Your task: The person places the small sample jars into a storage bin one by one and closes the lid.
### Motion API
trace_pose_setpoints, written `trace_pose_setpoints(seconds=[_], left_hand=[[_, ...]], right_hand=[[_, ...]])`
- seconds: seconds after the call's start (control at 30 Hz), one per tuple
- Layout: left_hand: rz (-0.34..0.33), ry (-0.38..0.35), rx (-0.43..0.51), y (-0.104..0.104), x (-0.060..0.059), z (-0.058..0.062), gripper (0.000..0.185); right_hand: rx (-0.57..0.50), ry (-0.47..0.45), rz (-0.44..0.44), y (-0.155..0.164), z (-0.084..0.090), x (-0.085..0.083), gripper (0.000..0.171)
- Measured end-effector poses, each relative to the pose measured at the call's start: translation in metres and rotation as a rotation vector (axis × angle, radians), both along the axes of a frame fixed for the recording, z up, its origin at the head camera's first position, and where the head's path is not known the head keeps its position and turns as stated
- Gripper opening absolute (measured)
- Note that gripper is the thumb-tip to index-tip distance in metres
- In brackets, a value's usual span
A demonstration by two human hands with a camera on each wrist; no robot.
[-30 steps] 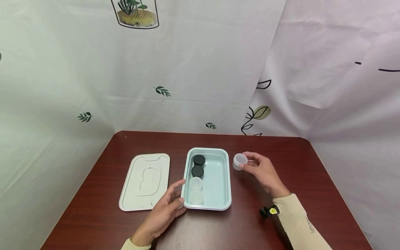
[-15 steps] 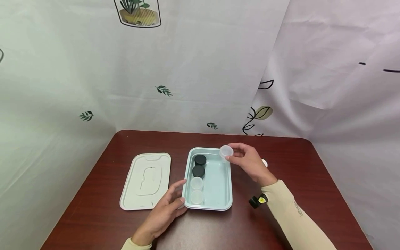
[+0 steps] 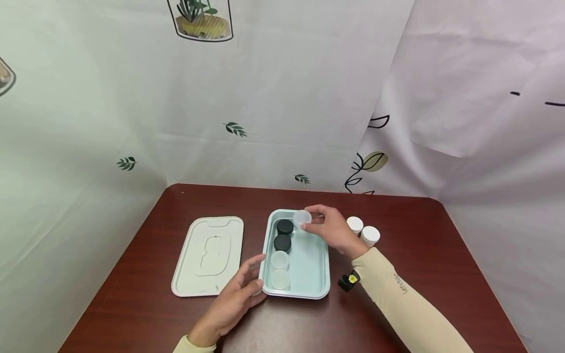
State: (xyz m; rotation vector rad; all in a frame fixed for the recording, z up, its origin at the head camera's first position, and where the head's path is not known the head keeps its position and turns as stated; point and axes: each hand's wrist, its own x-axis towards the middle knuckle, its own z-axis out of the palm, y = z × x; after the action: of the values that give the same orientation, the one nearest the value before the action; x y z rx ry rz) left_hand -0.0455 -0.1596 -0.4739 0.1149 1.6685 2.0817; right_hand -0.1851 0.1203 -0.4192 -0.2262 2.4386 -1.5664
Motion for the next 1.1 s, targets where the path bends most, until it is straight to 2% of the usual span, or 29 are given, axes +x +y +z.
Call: trace_pose_setpoints(seconds=[0.5, 0.9, 1.1], left_hand=[[-0.010, 0.002, 0.003, 0.001, -0.001, 0.001, 0.065], [-0.005, -0.005, -0.009, 0.001, -0.001, 0.002, 0.065], [-0.008, -0.005, -0.019, 0.000, 0.000, 0.002, 0.064]], right_hand=[[0.132, 0.034, -0.045, -0.019, -0.001, -0.001, 0.047], [0.265, 0.041, -0.023, -0.025, 0.000, -0.002, 0.046], [0.356, 0.093, -0.001, -0.029, -0.001, -0.002, 0.043]])
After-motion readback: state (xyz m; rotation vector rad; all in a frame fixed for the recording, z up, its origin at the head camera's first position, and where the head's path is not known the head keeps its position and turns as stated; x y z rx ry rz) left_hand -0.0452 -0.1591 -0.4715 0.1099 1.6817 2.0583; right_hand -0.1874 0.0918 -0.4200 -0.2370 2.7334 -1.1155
